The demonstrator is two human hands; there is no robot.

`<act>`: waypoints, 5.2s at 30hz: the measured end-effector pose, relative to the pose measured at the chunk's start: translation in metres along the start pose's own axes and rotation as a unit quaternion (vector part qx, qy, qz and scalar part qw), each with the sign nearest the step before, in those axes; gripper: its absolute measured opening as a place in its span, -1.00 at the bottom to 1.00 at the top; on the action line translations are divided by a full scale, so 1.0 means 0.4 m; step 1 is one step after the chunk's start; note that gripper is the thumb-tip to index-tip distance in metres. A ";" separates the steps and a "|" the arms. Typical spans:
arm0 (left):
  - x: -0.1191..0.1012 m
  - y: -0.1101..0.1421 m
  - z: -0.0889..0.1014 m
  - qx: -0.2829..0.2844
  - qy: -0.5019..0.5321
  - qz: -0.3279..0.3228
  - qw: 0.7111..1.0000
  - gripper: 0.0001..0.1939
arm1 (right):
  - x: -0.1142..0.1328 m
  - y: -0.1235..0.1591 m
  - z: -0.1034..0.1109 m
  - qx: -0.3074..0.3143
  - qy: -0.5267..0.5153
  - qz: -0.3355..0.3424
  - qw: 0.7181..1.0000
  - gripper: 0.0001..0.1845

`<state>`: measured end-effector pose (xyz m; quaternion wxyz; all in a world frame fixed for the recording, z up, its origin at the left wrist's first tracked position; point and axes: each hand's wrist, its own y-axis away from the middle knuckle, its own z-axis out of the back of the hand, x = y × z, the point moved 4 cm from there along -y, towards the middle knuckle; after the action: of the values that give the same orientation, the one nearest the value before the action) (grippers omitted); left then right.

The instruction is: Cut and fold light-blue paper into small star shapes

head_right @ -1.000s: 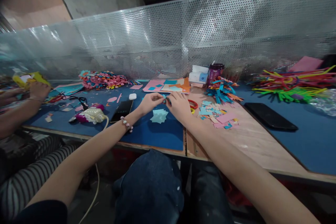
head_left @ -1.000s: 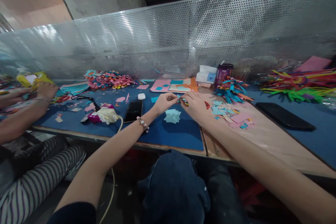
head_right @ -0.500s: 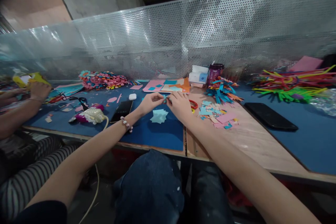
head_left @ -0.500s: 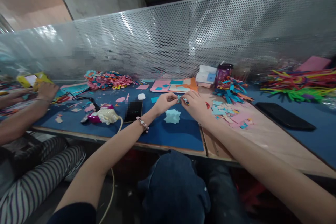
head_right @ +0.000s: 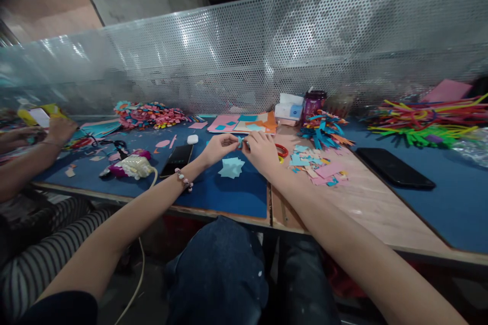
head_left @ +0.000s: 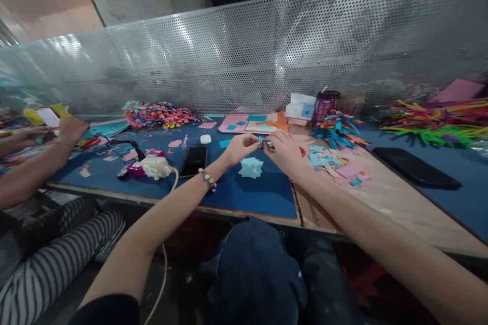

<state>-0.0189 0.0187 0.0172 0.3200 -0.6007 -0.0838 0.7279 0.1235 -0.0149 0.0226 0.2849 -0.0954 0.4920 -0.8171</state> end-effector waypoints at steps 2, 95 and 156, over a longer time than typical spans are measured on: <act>-0.001 0.000 0.001 -0.003 0.000 0.002 1.000 -0.80 | 0.000 0.001 -0.001 0.001 0.002 0.001 1.000 -0.85; 0.005 0.000 0.005 0.036 -0.025 0.071 0.997 -0.74 | -0.069 0.005 -0.034 0.175 -0.397 -0.238 0.869 -0.72; 0.028 0.004 -0.002 0.083 0.015 0.106 0.991 -0.70 | -0.026 -0.014 -0.008 0.070 -0.261 -0.097 0.958 -0.81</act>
<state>-0.0194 0.0233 0.0070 0.2914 -0.5883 0.0459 0.7529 0.1287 -0.0046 0.0272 0.3288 -0.3326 0.3308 -0.8196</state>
